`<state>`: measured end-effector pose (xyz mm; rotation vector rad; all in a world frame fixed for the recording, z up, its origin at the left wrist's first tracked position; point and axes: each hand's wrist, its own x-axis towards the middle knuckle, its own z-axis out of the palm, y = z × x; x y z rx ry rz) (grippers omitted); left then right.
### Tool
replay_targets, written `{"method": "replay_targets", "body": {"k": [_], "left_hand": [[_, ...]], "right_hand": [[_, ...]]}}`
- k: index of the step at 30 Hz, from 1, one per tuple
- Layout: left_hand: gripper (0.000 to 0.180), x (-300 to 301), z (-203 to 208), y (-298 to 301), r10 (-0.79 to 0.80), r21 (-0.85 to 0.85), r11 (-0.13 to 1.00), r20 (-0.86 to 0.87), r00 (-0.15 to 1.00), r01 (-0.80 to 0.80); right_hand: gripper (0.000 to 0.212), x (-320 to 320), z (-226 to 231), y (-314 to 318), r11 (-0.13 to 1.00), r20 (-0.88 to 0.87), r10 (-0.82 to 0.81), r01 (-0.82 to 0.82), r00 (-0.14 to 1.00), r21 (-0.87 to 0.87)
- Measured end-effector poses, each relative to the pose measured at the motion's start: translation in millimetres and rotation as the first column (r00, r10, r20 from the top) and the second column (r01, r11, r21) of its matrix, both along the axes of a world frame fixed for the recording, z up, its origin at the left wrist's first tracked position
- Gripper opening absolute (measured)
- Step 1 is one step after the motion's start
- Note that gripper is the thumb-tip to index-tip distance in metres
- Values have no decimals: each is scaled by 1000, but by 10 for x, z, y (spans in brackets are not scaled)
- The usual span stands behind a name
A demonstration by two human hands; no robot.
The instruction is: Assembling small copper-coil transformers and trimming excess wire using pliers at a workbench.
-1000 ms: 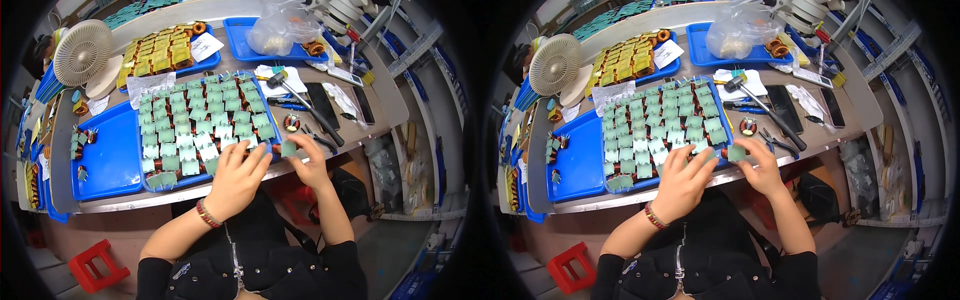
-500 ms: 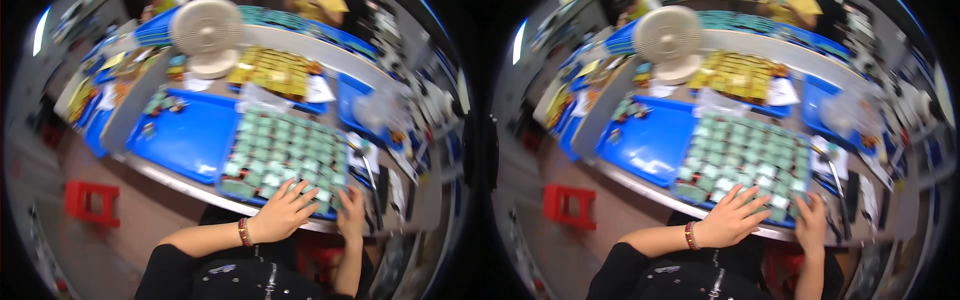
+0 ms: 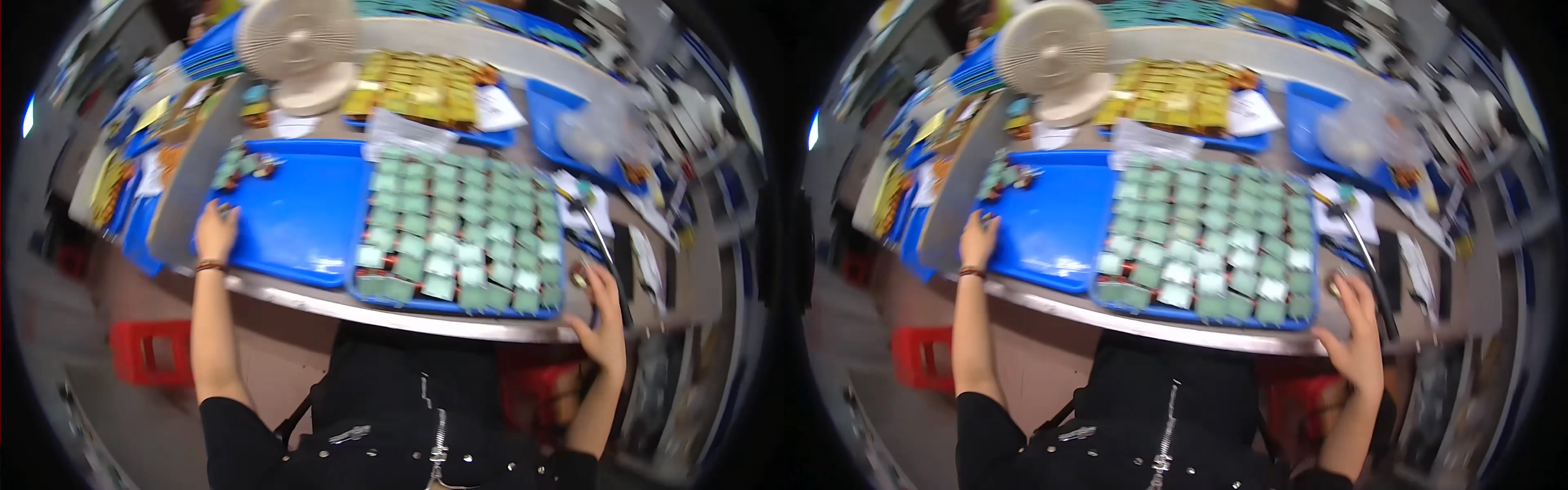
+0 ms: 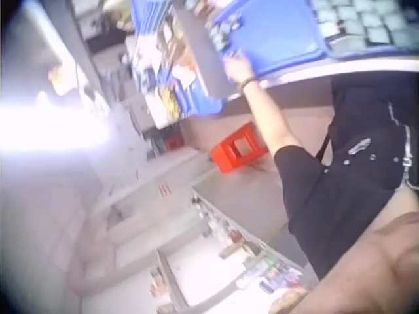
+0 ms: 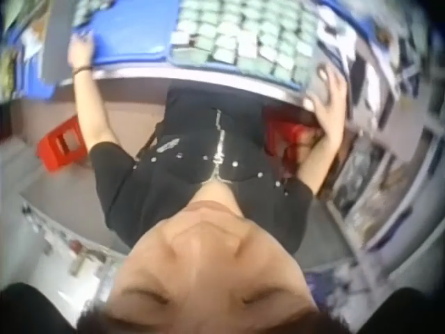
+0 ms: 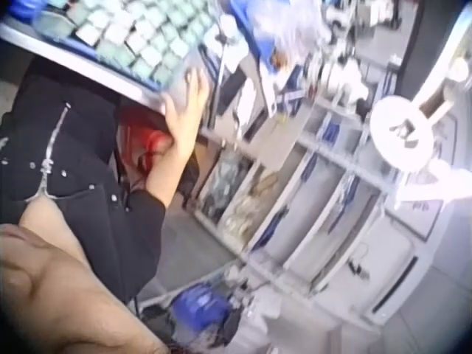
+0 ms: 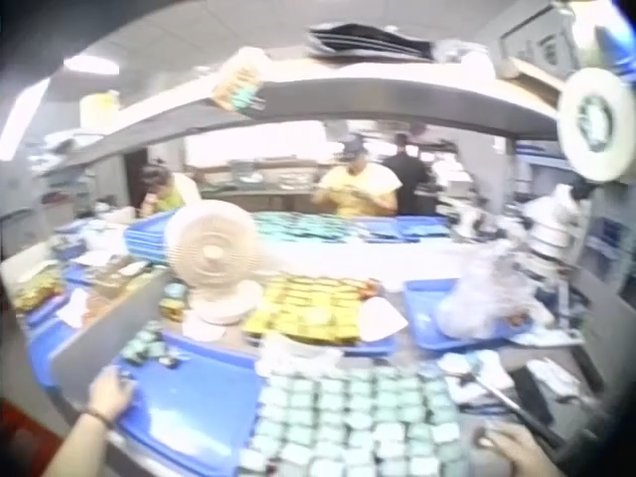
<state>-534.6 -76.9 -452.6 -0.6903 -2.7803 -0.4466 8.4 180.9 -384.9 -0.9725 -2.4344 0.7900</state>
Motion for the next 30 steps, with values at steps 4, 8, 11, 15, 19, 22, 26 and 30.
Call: {"method": "replay_targets", "body": {"k": [4, 8, 11, 15, 19, 22, 26, 30], "left_hand": [[37, -393, -212, -198, -11, -128, 992, -40, 999, 6], [48, 233, 109, -39, -437, 563, 805, 345, 831, 189], [63, 1347, 614, 410, -697, 707, 667, 480, 532, 236], [71, 2454, 850, 750, -858, 770, 508, 490, 153, 386], [59, 2749, 984, 837, -849, 784, 478, 528, -20, 396], [49, 2943, 888, 818, -920, 929, 367, 354, -171, -50], [42, 3035, 771, 765, -954, 959, 278, 269, -130, -56], [40, 3035, 696, 787, -934, 931, 349, 335, -127, -111]], "right_hand": [[59, -25, 242, -225, 981, -149, -94, 117, 984, 158], [52, -136, 205, -443, 958, -231, -39, 102, 972, 267], [52, -577, 187, -658, 929, -227, 201, -112, 953, 352], [50, -1123, 169, -906, 918, -321, 383, -318, 866, 236], [41, -1090, 53, -875, 937, -507, 284, -349, 814, -35], [41, -978, 6, -908, 634, -745, -118, -527, 657, -565], [61, -979, 32, -948, 632, -756, -139, -530, 640, -565], [78, -939, 87, -971, 599, -742, -222, -512, 633, -616]]}}
